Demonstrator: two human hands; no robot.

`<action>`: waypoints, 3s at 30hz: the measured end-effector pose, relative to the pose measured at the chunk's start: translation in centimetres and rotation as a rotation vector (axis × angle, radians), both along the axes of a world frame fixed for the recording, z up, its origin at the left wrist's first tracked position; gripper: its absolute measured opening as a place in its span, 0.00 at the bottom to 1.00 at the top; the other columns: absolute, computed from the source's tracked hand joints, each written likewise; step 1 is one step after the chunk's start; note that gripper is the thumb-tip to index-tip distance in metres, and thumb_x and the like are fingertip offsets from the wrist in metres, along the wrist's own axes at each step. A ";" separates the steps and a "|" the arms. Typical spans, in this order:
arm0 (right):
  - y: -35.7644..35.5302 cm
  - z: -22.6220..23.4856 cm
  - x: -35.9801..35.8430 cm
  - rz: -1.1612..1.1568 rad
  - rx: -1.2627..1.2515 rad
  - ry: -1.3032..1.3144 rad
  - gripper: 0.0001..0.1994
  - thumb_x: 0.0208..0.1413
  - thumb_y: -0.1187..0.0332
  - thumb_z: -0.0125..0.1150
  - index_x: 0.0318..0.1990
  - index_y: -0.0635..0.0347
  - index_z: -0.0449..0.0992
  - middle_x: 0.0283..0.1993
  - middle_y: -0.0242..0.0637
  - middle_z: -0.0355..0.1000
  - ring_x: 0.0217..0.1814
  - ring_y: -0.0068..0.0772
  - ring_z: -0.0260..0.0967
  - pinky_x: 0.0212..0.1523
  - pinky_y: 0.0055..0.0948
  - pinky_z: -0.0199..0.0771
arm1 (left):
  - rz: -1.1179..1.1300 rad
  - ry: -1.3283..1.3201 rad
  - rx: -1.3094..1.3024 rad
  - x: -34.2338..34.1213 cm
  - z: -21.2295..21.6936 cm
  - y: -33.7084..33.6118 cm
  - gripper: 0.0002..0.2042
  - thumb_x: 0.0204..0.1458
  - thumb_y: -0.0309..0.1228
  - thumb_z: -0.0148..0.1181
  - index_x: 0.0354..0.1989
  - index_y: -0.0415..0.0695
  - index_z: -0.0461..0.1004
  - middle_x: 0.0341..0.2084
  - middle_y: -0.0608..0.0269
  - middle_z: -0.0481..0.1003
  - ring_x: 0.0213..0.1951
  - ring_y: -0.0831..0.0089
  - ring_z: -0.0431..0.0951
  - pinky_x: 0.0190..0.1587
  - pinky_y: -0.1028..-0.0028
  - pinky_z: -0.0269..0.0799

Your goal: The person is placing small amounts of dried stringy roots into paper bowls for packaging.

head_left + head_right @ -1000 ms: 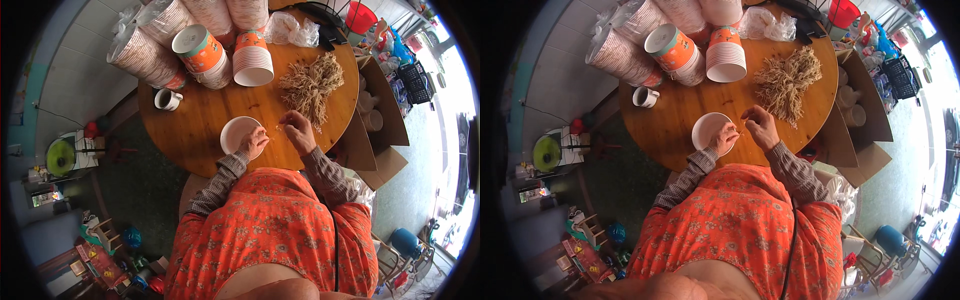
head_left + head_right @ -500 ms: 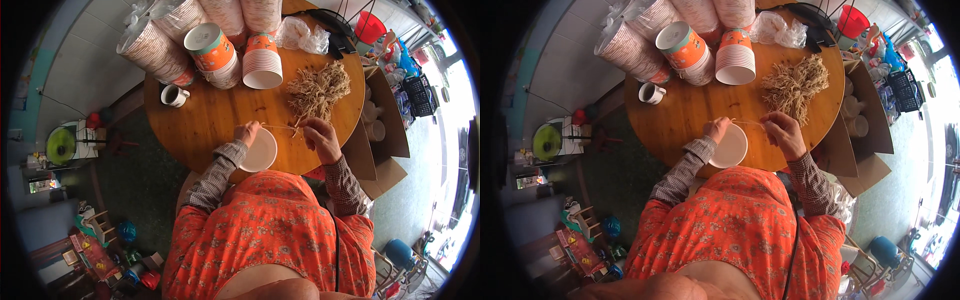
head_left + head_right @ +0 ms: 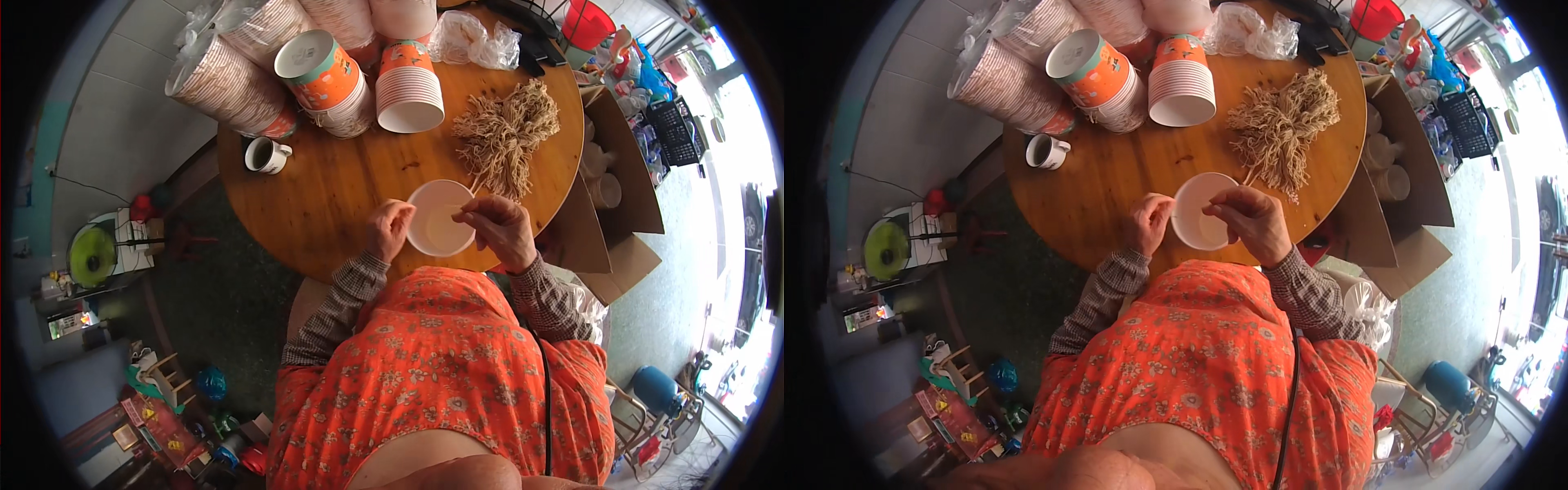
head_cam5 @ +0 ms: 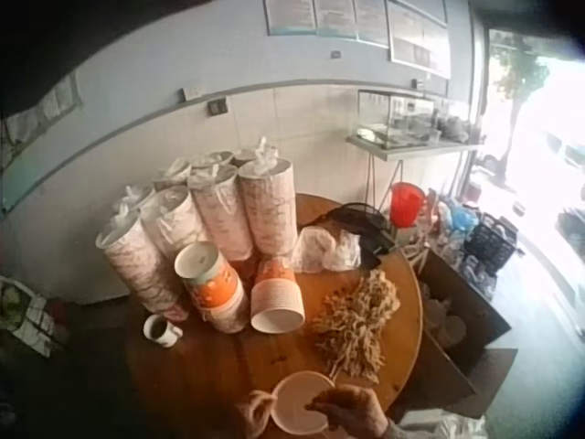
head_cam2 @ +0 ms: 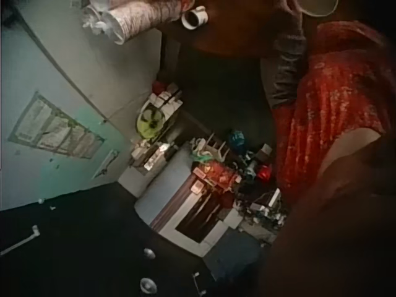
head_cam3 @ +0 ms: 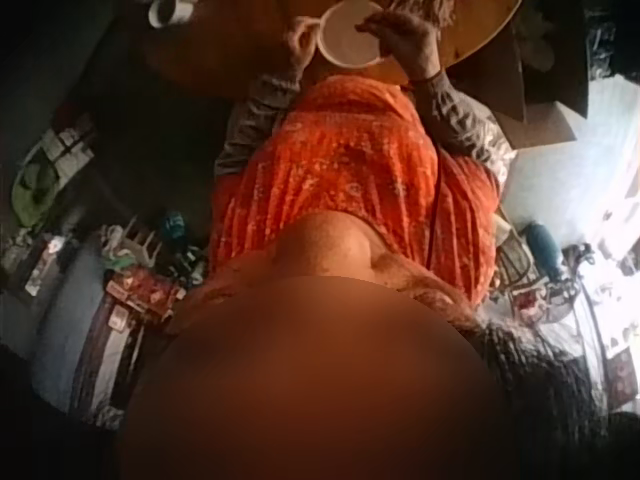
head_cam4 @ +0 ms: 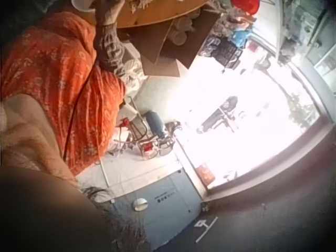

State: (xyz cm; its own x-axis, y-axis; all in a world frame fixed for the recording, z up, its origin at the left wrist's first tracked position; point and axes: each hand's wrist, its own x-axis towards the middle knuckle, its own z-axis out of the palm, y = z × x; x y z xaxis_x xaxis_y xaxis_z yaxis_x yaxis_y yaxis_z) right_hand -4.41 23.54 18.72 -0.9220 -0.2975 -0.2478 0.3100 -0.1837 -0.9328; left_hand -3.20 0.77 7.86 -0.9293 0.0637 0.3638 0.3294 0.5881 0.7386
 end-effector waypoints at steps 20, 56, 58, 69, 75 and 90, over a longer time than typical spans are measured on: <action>2.0 -2.0 -0.1 -0.048 0.646 0.313 0.07 0.54 0.72 0.55 0.38 0.64 0.74 0.27 0.39 0.75 0.25 0.28 0.75 0.28 0.26 0.74 | -0.256 -0.719 0.597 1.3 6.1 2.6 0.07 0.54 0.29 0.58 0.34 0.37 0.74 0.22 0.68 0.74 0.21 0.84 0.70 0.25 0.84 0.66; -5.9 -6.5 -2.3 0.381 0.452 0.726 0.05 0.50 0.74 0.56 0.33 0.61 0.68 0.25 0.40 0.70 0.24 0.35 0.72 0.26 0.31 0.72 | -0.059 -0.285 -0.138 2.0 -1.5 -5.5 0.10 0.52 0.37 0.53 0.32 0.43 0.74 0.33 0.57 0.75 0.28 0.63 0.76 0.31 0.70 0.72; -6.5 -7.3 -1.2 0.365 0.535 0.828 0.05 0.49 0.74 0.55 0.33 0.59 0.67 0.25 0.42 0.68 0.25 0.44 0.70 0.26 0.35 0.71 | -0.034 -0.611 0.346 2.0 1.3 -4.0 0.23 0.56 0.52 0.48 0.32 0.41 0.74 0.24 0.57 0.74 0.25 0.67 0.75 0.28 0.73 0.69; -6.4 -4.6 -0.1 0.412 0.602 0.822 0.06 0.50 0.71 0.53 0.36 0.60 0.67 0.29 0.45 0.70 0.29 0.51 0.70 0.28 0.41 0.73 | -0.008 -0.342 0.301 3.9 3.9 -1.2 0.09 0.58 0.30 0.50 0.32 0.36 0.73 0.21 0.59 0.74 0.26 0.73 0.76 0.28 0.74 0.70; -5.9 -4.3 -0.2 0.294 0.438 0.697 0.05 0.50 0.71 0.58 0.34 0.61 0.71 0.29 0.42 0.71 0.28 0.46 0.71 0.28 0.36 0.72 | -0.033 -0.320 0.339 3.7 5.1 -0.6 0.04 0.56 0.25 0.53 0.34 0.37 0.70 0.24 0.60 0.73 0.28 0.74 0.75 0.32 0.76 0.72; -1.2 -5.6 -3.7 -0.120 0.408 0.484 0.04 0.50 0.75 0.60 0.34 0.64 0.75 0.29 0.34 0.72 0.31 0.21 0.69 0.34 0.22 0.70 | -0.199 -0.485 0.106 2.6 1.4 2.2 0.18 0.46 0.33 0.64 0.43 0.39 0.67 0.39 0.52 0.70 0.40 0.60 0.74 0.42 0.67 0.70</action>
